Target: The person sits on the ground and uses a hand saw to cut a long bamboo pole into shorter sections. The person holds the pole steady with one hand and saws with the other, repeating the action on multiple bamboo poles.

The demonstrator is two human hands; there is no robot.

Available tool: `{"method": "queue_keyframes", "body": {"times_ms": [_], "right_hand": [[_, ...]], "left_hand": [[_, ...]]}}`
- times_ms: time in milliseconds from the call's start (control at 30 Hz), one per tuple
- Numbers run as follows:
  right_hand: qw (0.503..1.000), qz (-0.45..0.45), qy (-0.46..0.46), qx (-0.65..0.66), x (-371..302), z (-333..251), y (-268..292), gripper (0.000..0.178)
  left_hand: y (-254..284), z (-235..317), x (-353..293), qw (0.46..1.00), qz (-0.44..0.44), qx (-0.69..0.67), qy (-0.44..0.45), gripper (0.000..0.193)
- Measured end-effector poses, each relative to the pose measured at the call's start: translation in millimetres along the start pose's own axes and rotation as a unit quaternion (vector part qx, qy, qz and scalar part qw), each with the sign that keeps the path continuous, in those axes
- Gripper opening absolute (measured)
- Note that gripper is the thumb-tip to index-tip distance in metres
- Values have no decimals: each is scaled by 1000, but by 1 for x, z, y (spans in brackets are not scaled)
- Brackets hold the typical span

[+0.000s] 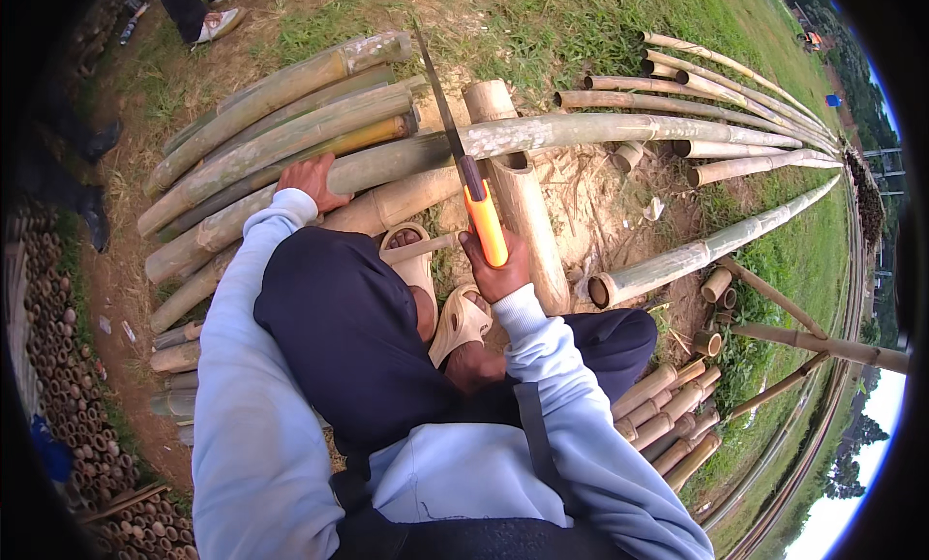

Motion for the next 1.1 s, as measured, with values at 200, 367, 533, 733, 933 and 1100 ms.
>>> {"method": "queue_keyframes", "body": {"times_ms": [200,367,533,733,933,1100], "right_hand": [[996,-39,-74,21,-140,-11,76,21],[998,7,-54,8,-95,-4,50,13],[997,22,-28,64,-57,21,28,20],[998,-7,-63,0,-158,-6,83,23],[1000,6,-11,0,-68,4,12,21],[998,-3,-50,35,-115,-3,65,20]], "left_hand": [[4,-12,-10,1000,-4,-5,18,79],[-5,-1,-1,1000,17,-5,-7,79],[-5,1,-7,1000,-21,5,12,83],[-3,-8,-2,999,-19,21,30,84],[-6,0,6,1000,-20,16,16,84],[-11,-13,2,999,-25,29,26,89]]}}
Point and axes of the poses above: each hand's wrist, its own x-axis towards the middle knuckle, its own y-axis out of the back of the hand, z = x × y, the point moved 10 cm from there along x, towards the middle knuckle, and after that the axes turned 6 degrees about z, right-handed, at the moved point
